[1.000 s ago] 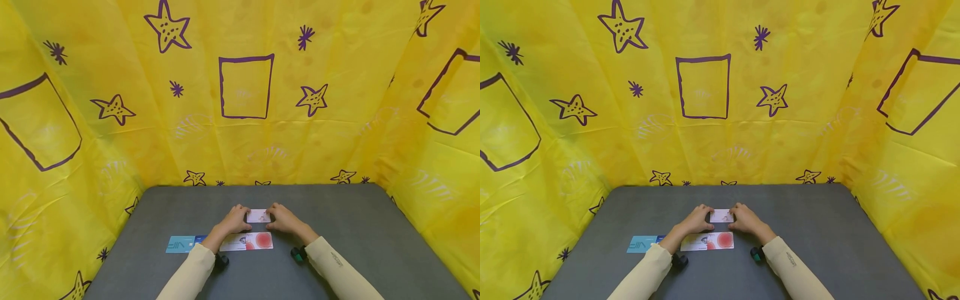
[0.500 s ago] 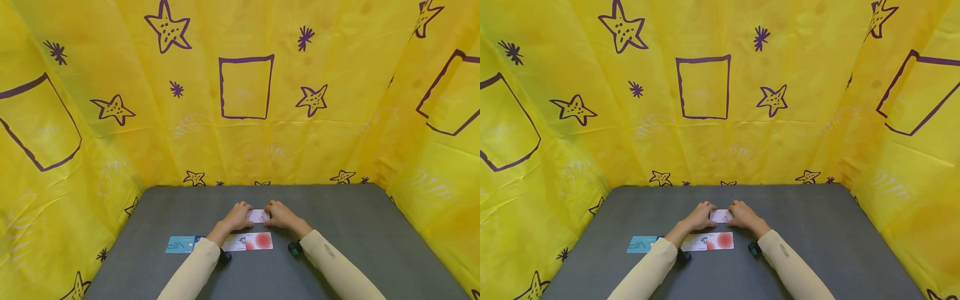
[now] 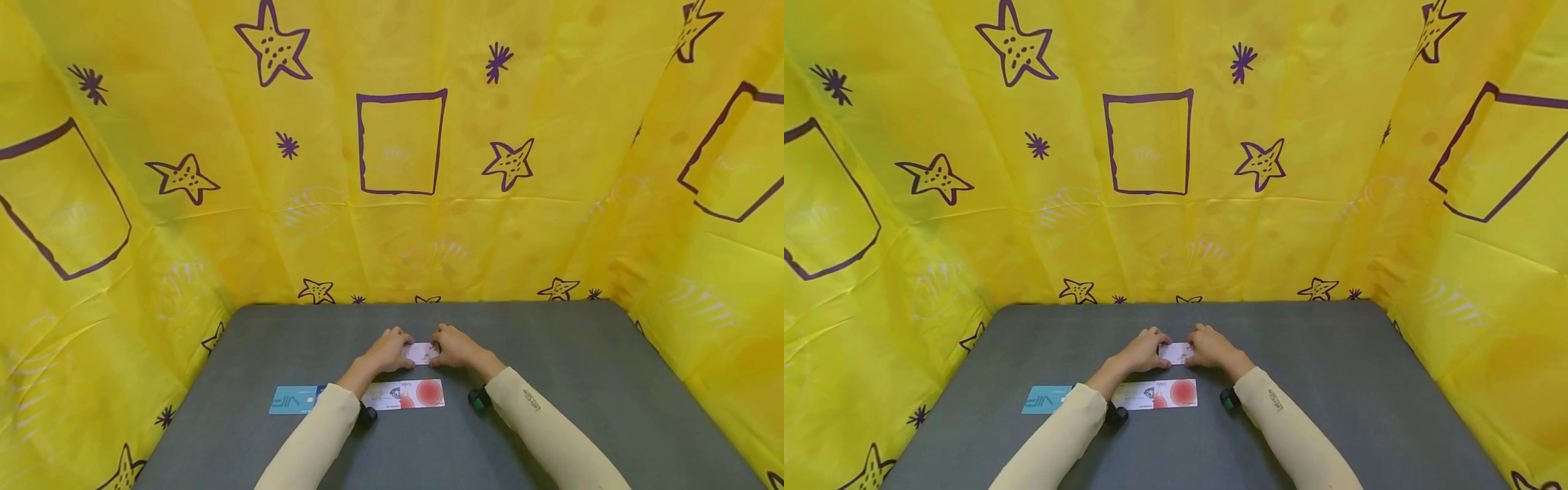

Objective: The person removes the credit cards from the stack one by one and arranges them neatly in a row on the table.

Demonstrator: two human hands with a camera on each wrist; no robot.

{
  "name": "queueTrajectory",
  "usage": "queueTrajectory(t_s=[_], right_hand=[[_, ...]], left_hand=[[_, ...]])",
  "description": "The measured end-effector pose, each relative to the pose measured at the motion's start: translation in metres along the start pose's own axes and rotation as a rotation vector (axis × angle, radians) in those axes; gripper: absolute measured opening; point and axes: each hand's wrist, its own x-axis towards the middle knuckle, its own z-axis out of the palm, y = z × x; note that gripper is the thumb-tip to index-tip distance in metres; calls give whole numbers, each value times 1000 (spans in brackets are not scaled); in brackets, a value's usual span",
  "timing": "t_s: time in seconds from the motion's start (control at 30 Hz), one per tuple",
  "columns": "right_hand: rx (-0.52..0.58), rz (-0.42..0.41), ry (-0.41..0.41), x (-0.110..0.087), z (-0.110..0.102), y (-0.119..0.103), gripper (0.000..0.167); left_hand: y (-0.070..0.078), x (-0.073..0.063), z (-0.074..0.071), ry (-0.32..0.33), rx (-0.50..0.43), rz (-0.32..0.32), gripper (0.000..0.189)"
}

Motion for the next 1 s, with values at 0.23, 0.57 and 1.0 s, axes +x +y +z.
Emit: queueTrajectory(t_s=[0.23,0.57,1.0], right_hand=[[5,-23,6,0,0,0,38],[12,-39,37,0,2,-1,40],[15,-39,48,1,5,2,40]], left_hand=[[1,-2,-3,-6,-10,-2,49],[0,-1,-2,2,-25,-11,48],[1,-2,-2,21,-8,-50,49]])
